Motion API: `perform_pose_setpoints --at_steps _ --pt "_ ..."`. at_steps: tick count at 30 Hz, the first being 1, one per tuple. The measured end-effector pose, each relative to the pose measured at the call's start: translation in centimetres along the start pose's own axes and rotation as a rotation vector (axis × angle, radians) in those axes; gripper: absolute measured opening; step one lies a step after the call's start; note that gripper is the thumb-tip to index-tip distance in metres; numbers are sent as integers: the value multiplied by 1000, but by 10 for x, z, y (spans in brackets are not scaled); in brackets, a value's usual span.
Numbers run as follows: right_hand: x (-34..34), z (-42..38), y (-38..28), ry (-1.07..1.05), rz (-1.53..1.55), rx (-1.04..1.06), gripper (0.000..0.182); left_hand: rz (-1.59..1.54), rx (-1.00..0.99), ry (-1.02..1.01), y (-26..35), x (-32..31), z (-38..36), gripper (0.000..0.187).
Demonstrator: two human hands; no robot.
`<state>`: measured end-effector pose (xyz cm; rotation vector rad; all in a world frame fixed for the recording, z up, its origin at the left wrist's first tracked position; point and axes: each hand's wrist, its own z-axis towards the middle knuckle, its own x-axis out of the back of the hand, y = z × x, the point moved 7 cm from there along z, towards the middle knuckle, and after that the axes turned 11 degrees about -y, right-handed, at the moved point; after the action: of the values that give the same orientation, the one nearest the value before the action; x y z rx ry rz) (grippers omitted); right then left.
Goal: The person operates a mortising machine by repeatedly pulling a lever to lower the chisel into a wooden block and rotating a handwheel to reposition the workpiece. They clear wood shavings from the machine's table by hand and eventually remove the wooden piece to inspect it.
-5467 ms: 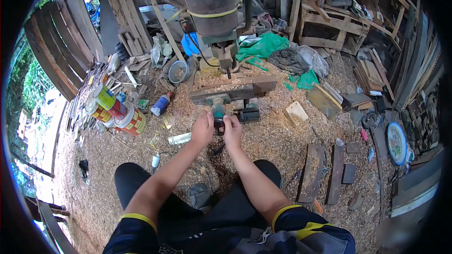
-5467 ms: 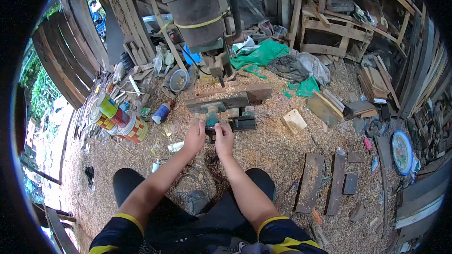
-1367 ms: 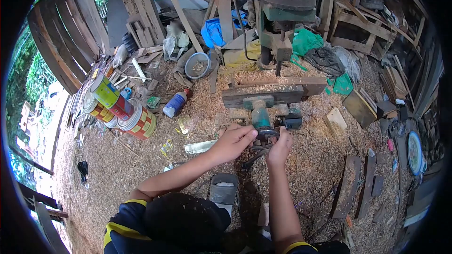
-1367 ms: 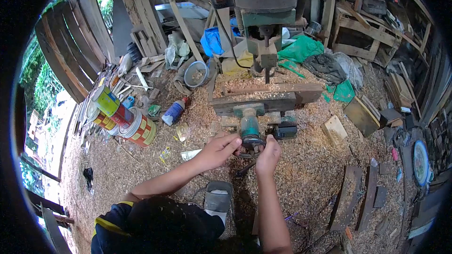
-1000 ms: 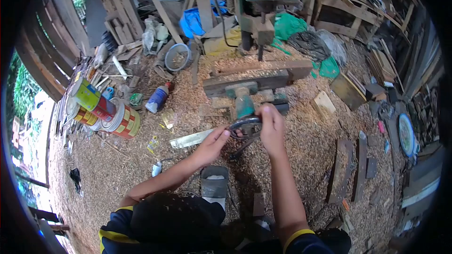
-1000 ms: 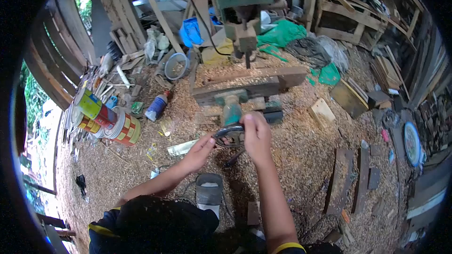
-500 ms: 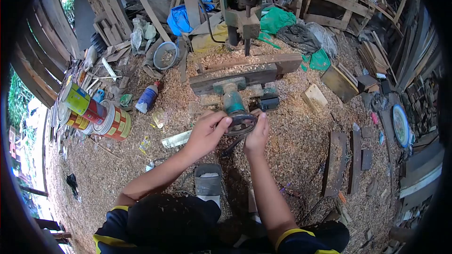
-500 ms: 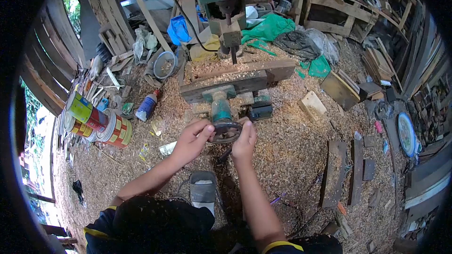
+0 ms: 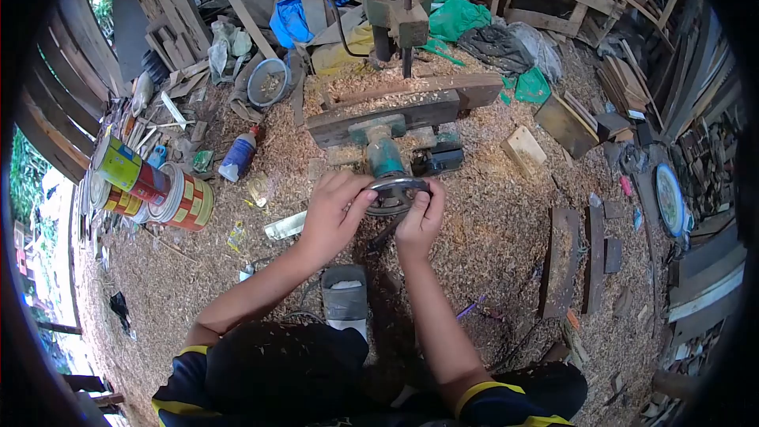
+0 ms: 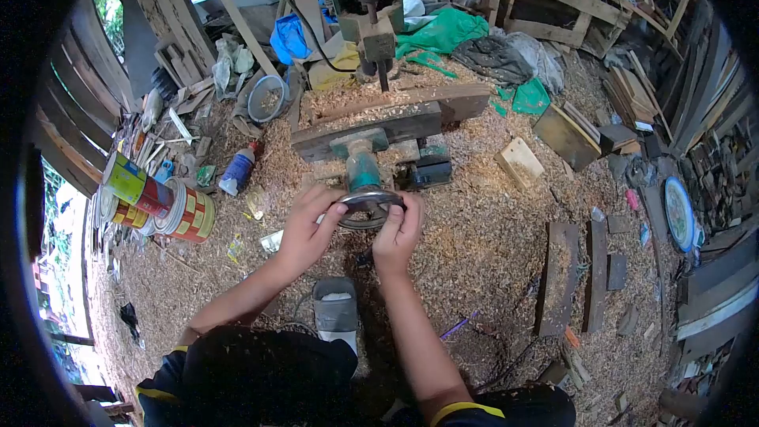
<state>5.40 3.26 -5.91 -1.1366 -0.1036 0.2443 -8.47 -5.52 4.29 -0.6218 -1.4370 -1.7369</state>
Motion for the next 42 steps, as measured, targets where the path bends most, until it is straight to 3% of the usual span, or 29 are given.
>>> perform_pose_setpoints --at_steps 4,7,10,13,14,18,21,25,27,28,32,33,35,38,41,42 --pt "9 -10 10 37 -181 52 26 -29 -5 0 19 5 12 23" --pt "13 1 8 -71 -166 57 24 -88 -28 67 -5 -8 -5 24" --pt "9 25 -36 -226 -160 203 21 -98 -14 136 -19 -18 -24 23" --pt "7 19 -20 -187 -192 85 22 -67 19 96 -15 -16 -15 23" --pt "3 -1 11 -63 -46 -76 22 -92 25 111 -4 -10 -7 22" --pt "-4 -45 23 -54 -366 -81 23 93 -117 41 39 13 26 23" --pt "-7 -53 21 -44 -204 -96 27 48 -116 148 25 12 13 22" --pt "9 -19 -3 53 -102 -79 29 37 -88 141 -6 -7 -14 23" --pt "6 -6 -16 -65 -260 25 31 15 2 98 -8 -10 -11 23" --pt "1 -15 -3 6 -202 -12 28 14 2 100 -5 -6 -7 23" --pt "-17 -59 19 -62 -481 -67 27 63 -99 62 21 6 13 23" --pt "-18 -64 22 -59 -480 -66 27 67 -125 92 23 8 14 23" --pt "-12 -73 40 47 -84 -217 29 73 -132 119 9 4 4 24" --pt "1 -37 10 177 -14 -76 31 70 -105 131 -8 -3 -15 25" --pt "-1 -16 -1 -4 -122 -93 33 32 -62 139 -13 -10 -17 26" --pt "0 -19 11 35 -119 -120 32 2 -50 152 -12 -11 -16 26"
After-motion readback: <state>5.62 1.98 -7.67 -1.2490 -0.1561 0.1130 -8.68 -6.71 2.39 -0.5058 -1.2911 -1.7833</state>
